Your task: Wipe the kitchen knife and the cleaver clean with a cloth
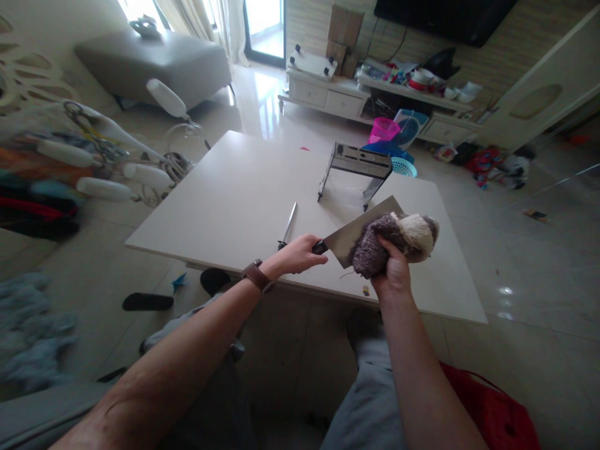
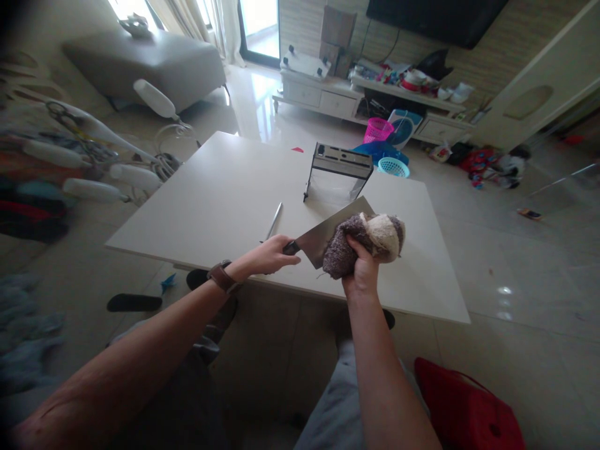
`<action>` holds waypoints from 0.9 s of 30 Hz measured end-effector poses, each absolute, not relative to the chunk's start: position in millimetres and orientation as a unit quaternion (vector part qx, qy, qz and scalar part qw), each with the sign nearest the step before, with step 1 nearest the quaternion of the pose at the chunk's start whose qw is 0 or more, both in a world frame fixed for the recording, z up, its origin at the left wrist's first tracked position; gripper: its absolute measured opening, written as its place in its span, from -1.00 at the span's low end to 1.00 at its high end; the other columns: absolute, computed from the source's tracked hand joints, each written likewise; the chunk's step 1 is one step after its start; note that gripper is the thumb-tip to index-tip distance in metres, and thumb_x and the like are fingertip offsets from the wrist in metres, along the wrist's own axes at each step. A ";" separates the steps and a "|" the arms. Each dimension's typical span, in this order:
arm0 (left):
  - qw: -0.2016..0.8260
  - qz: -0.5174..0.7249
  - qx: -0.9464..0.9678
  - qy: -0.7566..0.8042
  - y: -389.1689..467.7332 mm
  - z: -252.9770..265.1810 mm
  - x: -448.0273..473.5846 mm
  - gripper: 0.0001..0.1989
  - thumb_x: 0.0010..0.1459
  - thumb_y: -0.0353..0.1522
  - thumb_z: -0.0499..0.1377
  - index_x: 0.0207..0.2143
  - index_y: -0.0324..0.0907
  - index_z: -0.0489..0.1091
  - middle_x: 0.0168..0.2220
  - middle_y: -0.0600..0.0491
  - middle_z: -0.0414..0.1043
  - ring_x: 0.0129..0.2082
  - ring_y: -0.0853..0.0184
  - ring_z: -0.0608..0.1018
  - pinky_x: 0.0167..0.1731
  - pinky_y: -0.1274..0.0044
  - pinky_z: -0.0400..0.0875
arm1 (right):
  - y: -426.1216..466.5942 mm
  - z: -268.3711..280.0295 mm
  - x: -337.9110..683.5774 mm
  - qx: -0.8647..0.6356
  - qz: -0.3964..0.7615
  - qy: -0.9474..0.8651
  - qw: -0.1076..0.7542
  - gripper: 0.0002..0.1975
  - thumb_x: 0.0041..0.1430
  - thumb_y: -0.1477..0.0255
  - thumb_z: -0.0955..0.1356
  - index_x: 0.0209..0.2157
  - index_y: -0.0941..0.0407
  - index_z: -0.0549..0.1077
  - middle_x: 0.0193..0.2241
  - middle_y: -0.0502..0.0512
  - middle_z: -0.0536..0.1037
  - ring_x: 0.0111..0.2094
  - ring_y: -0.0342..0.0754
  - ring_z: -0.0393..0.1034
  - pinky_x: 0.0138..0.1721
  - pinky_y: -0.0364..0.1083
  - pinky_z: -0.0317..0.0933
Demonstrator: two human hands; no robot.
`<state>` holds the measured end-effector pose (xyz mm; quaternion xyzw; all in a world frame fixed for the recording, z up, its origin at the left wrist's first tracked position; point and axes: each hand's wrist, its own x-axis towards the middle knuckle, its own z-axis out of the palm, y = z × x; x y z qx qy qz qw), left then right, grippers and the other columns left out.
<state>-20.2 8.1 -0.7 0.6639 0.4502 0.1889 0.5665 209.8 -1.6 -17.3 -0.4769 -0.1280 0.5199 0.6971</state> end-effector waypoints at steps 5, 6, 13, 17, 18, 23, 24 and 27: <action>0.544 0.180 0.689 0.444 13.9 0.5 -30.3 -0.80 0.06 -0.29 0.24 -0.47 -0.13 0.27 -0.63 0.20 0.20 -0.69 0.47 0.28 -0.68 0.58 0.07 | -1.5 -6.6 221.2 -0.476 0.518 -0.126 0.700 -0.58 -0.14 0.48 0.57 -0.14 0.12 0.60 -0.26 0.04 0.72 -0.31 0.00 0.63 -0.25 0.01 0.61; 0.540 0.179 0.691 0.446 15.0 0.5 -31.9 -0.79 0.06 -0.28 0.25 -0.48 -0.13 0.26 -0.63 0.20 0.20 -0.69 0.47 0.28 -0.68 0.57 0.06 | -1.2 -5.4 223.4 -0.477 0.510 -0.128 0.704 -0.59 -0.14 0.48 0.57 -0.15 0.12 0.60 -0.28 0.03 0.71 -0.32 0.00 0.62 -0.25 0.01 0.61; 0.512 0.166 0.703 0.465 18.5 0.0 -40.5 -0.75 0.03 -0.24 0.26 -0.53 -0.14 0.28 -0.63 0.17 0.23 -0.66 0.44 0.27 -0.64 0.54 0.04 | 7.1 -4.9 240.1 -0.467 0.465 -0.135 0.740 -0.63 -0.09 0.47 0.55 -0.16 0.10 0.60 -0.24 0.00 0.71 -0.25 -0.03 0.63 -0.18 -0.03 0.61; 0.477 0.153 0.723 0.475 17.9 0.2 -43.3 -0.76 0.02 -0.24 0.27 -0.55 -0.14 0.30 -0.64 0.17 0.23 -0.64 0.44 0.26 -0.61 0.53 0.05 | 7.7 -4.3 242.2 -0.467 0.463 -0.135 0.741 -0.62 -0.08 0.47 0.55 -0.14 0.09 0.61 -0.20 -0.01 0.71 -0.20 -0.04 0.63 -0.12 -0.04 0.59; 0.470 0.149 0.729 0.474 17.6 0.2 -43.6 -0.76 0.02 -0.24 0.27 -0.55 -0.15 0.31 -0.64 0.17 0.23 -0.63 0.44 0.26 -0.61 0.53 0.05 | 6.9 -4.0 241.2 -0.470 0.477 -0.139 0.729 -0.61 -0.09 0.46 0.56 -0.14 0.10 0.61 -0.20 -0.01 0.71 -0.21 -0.04 0.63 -0.13 -0.04 0.59; 0.468 0.141 0.735 0.470 16.5 -0.9 -43.3 -0.74 0.03 -0.24 0.26 -0.56 -0.15 0.30 -0.65 0.17 0.23 -0.64 0.44 0.25 -0.60 0.52 0.05 | 3.8 -6.1 236.0 -0.477 0.508 -0.172 0.696 -0.53 -0.14 0.45 0.59 -0.10 0.13 0.60 -0.22 0.04 0.71 -0.27 -0.01 0.63 -0.18 0.01 0.60; 0.474 0.141 0.731 0.471 16.2 -0.9 -42.9 -0.75 0.04 -0.24 0.26 -0.56 -0.15 0.31 -0.65 0.17 0.23 -0.64 0.44 0.26 -0.61 0.51 0.06 | 3.9 -7.2 235.7 -0.474 0.503 -0.180 0.700 -0.52 -0.14 0.45 0.59 -0.09 0.14 0.60 -0.21 0.05 0.71 -0.27 -0.01 0.63 -0.17 0.01 0.60; 0.505 0.141 0.710 0.469 14.8 1.0 -40.3 -0.77 0.05 -0.23 0.27 -0.52 -0.17 0.35 -0.63 0.17 0.23 -0.64 0.44 0.26 -0.62 0.52 0.07 | 5.6 -10.3 236.5 -0.460 0.479 -0.201 0.720 -0.52 -0.12 0.44 0.59 -0.08 0.12 0.58 -0.20 0.04 0.71 -0.22 0.00 0.64 -0.09 0.04 0.60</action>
